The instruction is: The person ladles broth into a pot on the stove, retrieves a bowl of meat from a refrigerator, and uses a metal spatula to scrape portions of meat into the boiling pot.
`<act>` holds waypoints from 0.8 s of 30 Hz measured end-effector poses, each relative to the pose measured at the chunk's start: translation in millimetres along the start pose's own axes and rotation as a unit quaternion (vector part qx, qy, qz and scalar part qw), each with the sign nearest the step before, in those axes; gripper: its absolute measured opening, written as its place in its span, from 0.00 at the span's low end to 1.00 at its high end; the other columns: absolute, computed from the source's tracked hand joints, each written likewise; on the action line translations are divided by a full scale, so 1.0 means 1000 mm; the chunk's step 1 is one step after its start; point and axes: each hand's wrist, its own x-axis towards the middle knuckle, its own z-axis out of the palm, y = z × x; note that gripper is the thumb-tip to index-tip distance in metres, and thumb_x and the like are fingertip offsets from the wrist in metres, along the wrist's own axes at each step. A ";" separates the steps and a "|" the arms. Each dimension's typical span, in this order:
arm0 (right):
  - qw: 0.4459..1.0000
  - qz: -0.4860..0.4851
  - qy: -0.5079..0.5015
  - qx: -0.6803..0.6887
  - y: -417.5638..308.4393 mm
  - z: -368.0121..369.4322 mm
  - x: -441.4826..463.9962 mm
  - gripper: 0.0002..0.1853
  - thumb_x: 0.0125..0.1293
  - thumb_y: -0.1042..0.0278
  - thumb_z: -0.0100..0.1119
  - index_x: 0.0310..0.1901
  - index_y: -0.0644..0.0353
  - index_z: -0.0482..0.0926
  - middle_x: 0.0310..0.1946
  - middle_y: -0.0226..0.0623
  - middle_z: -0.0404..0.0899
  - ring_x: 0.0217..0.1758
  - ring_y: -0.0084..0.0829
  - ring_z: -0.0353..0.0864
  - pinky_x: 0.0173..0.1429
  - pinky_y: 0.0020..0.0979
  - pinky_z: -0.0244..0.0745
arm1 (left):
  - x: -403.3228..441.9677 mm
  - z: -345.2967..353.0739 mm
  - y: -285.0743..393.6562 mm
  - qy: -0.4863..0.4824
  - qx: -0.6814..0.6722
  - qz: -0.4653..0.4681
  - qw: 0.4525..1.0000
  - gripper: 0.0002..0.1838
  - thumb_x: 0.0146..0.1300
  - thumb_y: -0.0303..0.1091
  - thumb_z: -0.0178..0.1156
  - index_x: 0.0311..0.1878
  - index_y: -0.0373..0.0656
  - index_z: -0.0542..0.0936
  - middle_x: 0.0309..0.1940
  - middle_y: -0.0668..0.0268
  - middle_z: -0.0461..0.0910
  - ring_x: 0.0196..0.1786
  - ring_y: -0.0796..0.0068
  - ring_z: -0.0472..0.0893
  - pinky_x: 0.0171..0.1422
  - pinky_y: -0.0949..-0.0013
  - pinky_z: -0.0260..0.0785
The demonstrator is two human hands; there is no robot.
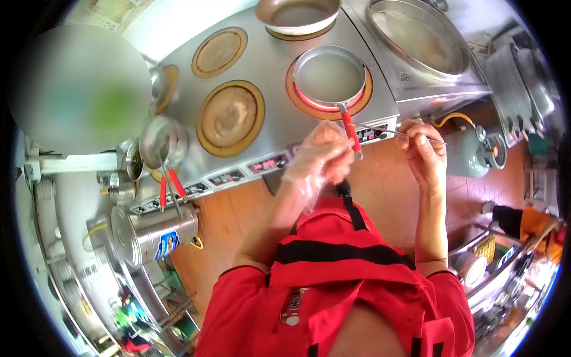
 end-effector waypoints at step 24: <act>0.999 0.002 -0.002 -0.033 0.024 0.058 0.058 0.09 0.66 0.73 0.58 0.46 0.67 0.80 0.42 0.44 0.79 0.43 0.33 0.78 0.52 0.34 0.73 | 0.008 -0.041 0.079 0.075 0.008 0.037 0.996 0.07 0.64 0.26 0.62 0.37 0.48 0.72 0.21 0.60 0.76 0.11 0.79 0.66 0.12 0.74 0.55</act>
